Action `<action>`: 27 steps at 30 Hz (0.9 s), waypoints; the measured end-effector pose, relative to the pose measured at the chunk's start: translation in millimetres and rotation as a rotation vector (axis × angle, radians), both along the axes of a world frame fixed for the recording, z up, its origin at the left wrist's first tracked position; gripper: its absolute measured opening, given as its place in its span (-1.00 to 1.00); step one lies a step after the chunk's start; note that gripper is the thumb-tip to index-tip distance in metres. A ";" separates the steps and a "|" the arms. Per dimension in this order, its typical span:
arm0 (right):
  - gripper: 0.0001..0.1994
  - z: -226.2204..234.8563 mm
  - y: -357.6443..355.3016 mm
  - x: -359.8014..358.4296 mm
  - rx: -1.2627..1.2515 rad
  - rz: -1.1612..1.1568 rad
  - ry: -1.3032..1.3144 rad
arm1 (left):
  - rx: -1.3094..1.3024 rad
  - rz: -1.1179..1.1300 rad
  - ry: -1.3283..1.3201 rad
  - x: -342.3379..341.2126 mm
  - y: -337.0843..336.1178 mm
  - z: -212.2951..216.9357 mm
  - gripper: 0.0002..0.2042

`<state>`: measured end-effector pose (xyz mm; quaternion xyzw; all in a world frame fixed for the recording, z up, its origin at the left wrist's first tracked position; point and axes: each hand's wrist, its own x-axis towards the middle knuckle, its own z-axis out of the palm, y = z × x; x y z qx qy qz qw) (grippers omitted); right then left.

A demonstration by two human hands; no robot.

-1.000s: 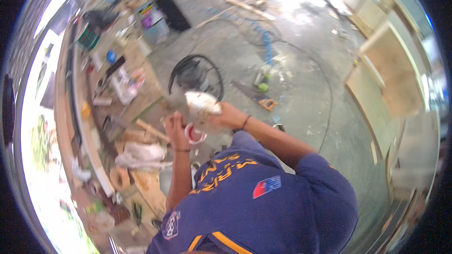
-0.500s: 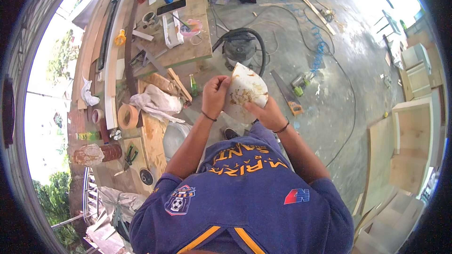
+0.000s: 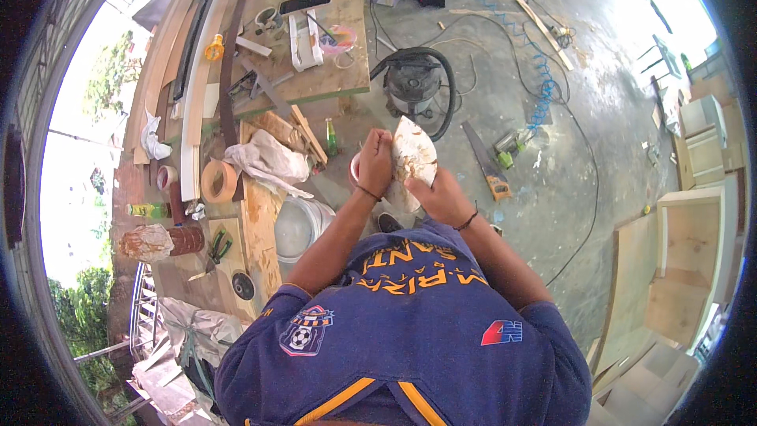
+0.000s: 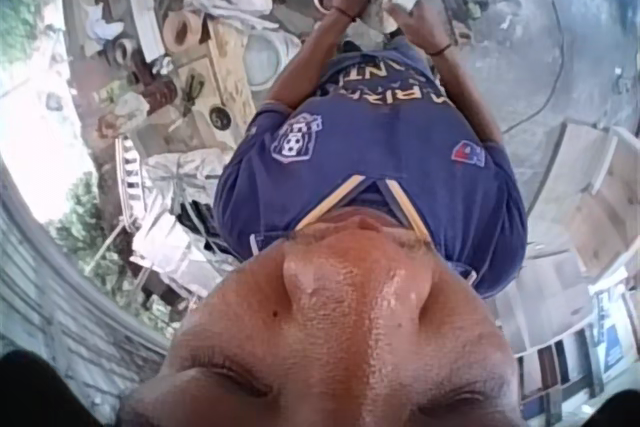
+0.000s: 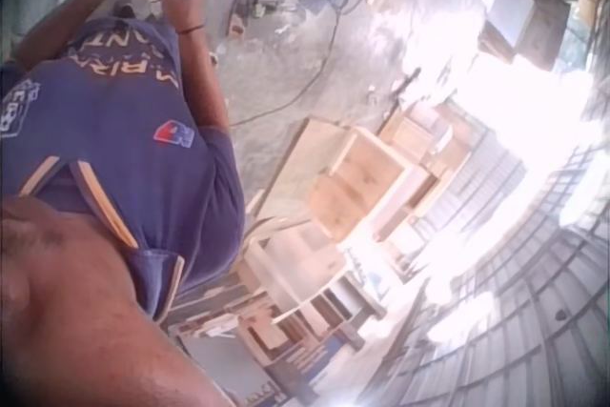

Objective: The person prepares a small triangular piece of furniture by applying adhesive to its edges and then pours a line of adhesive onto a large flat panel, spreading it across the surface with a scraper.

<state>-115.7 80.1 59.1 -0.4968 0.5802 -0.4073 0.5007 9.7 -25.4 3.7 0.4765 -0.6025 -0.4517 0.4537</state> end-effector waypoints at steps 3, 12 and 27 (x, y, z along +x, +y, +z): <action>-0.67 -5.8 -1.5 -1.8 0.015 0.001 -0.042 | 0.211 0.090 -0.041 2.6 0.1 -7.5 -0.78; -0.57 -16.3 1.3 -29.0 0.092 -0.099 -0.411 | 0.320 -0.152 0.294 6.6 10.7 3.9 -0.77; -0.66 -7.0 -4.3 -4.4 0.013 -0.028 0.035 | 0.344 0.117 0.342 4.0 -11.0 -21.4 -0.69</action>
